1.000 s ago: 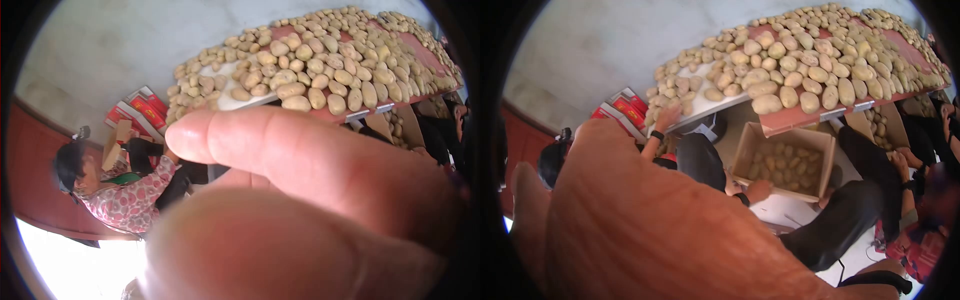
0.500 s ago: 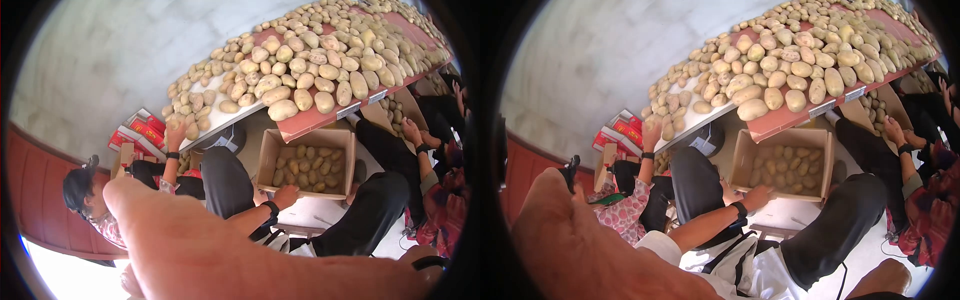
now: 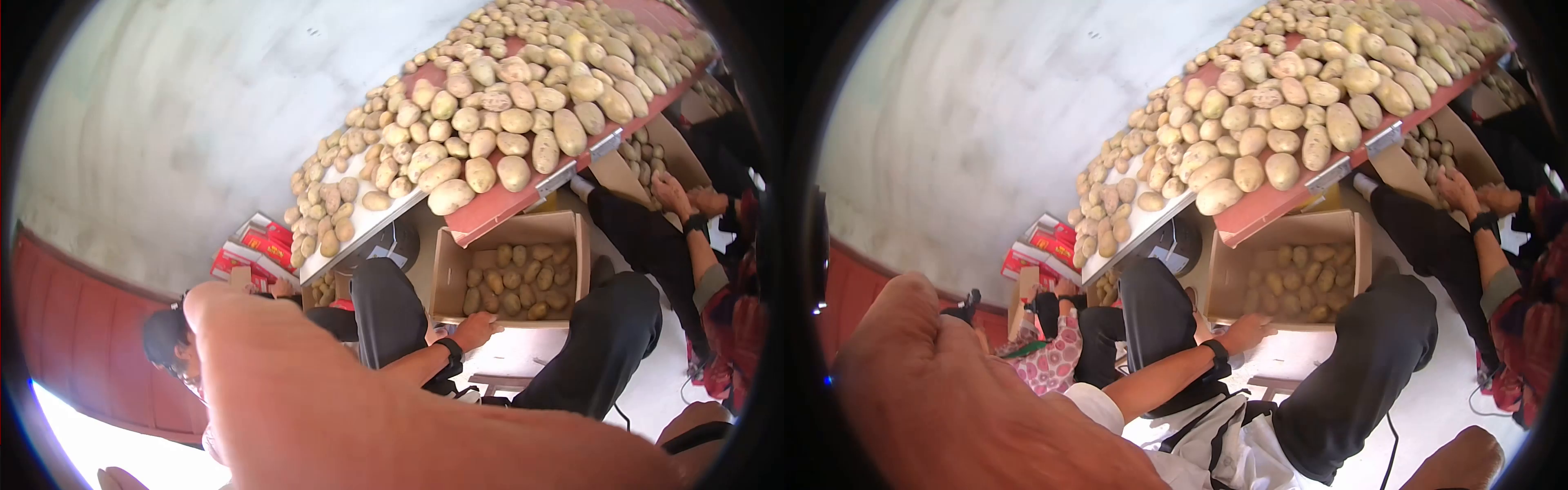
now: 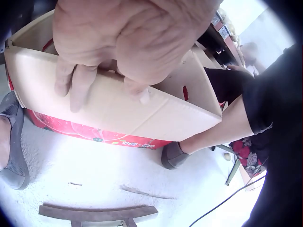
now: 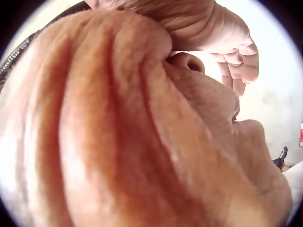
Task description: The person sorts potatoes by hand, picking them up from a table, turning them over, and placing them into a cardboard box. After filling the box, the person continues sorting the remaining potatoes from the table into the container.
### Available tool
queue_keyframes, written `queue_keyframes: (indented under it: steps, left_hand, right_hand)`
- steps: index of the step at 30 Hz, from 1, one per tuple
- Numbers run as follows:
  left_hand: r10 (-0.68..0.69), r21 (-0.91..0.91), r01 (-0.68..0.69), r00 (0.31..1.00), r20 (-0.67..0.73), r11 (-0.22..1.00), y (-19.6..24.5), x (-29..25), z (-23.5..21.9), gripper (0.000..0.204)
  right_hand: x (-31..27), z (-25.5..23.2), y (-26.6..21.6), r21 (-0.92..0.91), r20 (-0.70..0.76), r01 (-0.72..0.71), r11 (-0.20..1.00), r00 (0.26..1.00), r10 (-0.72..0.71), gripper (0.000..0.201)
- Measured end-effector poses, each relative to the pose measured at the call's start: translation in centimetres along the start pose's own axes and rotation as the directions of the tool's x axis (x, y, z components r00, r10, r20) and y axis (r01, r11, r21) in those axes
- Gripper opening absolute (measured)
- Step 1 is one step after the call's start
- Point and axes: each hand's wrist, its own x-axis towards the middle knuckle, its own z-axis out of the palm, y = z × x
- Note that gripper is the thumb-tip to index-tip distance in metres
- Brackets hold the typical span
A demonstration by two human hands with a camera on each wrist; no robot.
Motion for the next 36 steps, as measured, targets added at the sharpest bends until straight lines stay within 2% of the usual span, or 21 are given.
queue_keyframes:
  steps: [1,3,4,8,10,11,12,13,14,15,23,24,25,27,28,31,33,36]
  left_hand:
    - [0.002,0.018,-0.002,1.0,0.014,1.0,-0.9,0.2,0.2,0.048]
    - [0.079,0.093,-0.073,0.994,-0.07,0.993,-1.8,0.8,1.4,0.05]
    - [-0.029,0.064,0.028,0.999,0.021,0.998,-0.9,0.7,0.6,0.052]
    - [-0.094,0.0,0.094,0.994,-0.059,0.996,-0.4,1.1,0.6,0.051]
    - [-0.1,0.139,0.087,0.991,0.084,0.986,1.4,0.2,-0.8,0.05]
    - [-0.095,0.143,0.08,0.991,0.099,0.986,2.3,0.2,-0.9,0.05]
    - [-0.03,0.111,0.025,0.998,0.049,0.993,-1.1,1.3,0.4,0.049]
    - [0.028,0.077,-0.027,1.0,-0.008,0.997,1.3,0.1,-0.5,0.047]
    - [-0.136,0.021,0.134,0.985,0.109,0.991,3.8,-1.1,-2.1,0.043]
    - [-0.126,0.036,0.123,0.985,0.117,0.992,3.1,-0.7,-1.5,0.044]
    - [-0.018,0.031,0.019,0.999,-0.029,0.999,-0.6,0.4,0.5,0.046]
    - [0.025,0.113,-0.028,0.999,0.032,0.993,-0.3,0.8,0.0,0.049]
    - [0.026,0.115,-0.031,0.999,0.043,0.993,-0.1,0.8,-0.1,0.049]
    - [-0.028,-0.037,0.03,0.999,0.042,0.999,-0.2,0.3,-0.2,0.051]
    - [-0.033,-0.032,0.034,0.999,0.043,0.999,-0.9,0.3,-0.2,0.051]
    - [0.032,0.011,-0.032,0.999,0.036,0.999,-1.4,1.0,0.8,0.051]
    - [0.075,0.062,-0.073,0.996,-0.042,0.995,-1.5,1.0,1.1,0.049]
    - [0.019,0.115,-0.018,1.0,-0.009,0.993,-1.3,1.1,1.0,0.046]
  right_hand:
    - [-1.9,-0.1,0.8,-0.014,0.012,-0.032,0.999,0.999,0.032,0.04]
    - [-5.7,-0.3,2.4,-0.036,0.026,-0.122,0.992,0.992,0.123,0.04]
    - [-6.8,-0.3,2.7,-0.037,0.028,-0.148,0.988,0.988,0.149,0.04]
    - [-8.5,-0.2,3.0,-0.074,0.02,-0.199,0.977,0.979,0.201,0.041]
    - [-8.8,-0.1,3.1,-0.081,0.002,-0.197,0.977,0.98,0.198,0.041]
    - [-8.8,-0.1,3.2,-0.083,-0.003,-0.203,0.976,0.979,0.204,0.041]
    - [-9.0,-0.1,3.2,-0.078,-0.013,-0.204,0.976,0.979,0.204,0.041]
    - [-9.0,-0.1,3.2,-0.077,-0.013,-0.199,0.977,0.98,0.199,0.041]
    - [-9.1,-0.1,3.2,-0.078,-0.015,-0.196,0.977,0.981,0.195,0.041]
    - [-9.1,-0.2,3.3,-0.08,-0.021,-0.199,0.977,0.98,0.198,0.041]
    - [-8.8,-0.6,3.8,-0.081,-0.051,-0.21,0.974,0.977,0.206,0.043]
    - [-8.7,-0.6,3.7,-0.082,-0.059,-0.216,0.973,0.976,0.211,0.043]
    - [-8.5,-0.6,3.7,-0.078,-0.059,-0.214,0.974,0.976,0.209,0.043]
    - [-8.0,-0.6,3.8,-0.078,-0.064,-0.212,0.974,0.976,0.208,0.043]
    - [-7.8,-0.6,3.7,-0.078,-0.063,-0.211,0.974,0.976,0.207,0.043]
    - [-7.2,-0.7,3.8,-0.079,-0.076,-0.235,0.969,0.97,0.229,0.044]
    - [-6.8,-0.8,4.0,-0.075,-0.081,-0.256,0.964,0.965,0.25,0.044]
    - [-5.9,-0.8,4.1,-0.075,-0.088,-0.267,0.961,0.962,0.26,0.044]
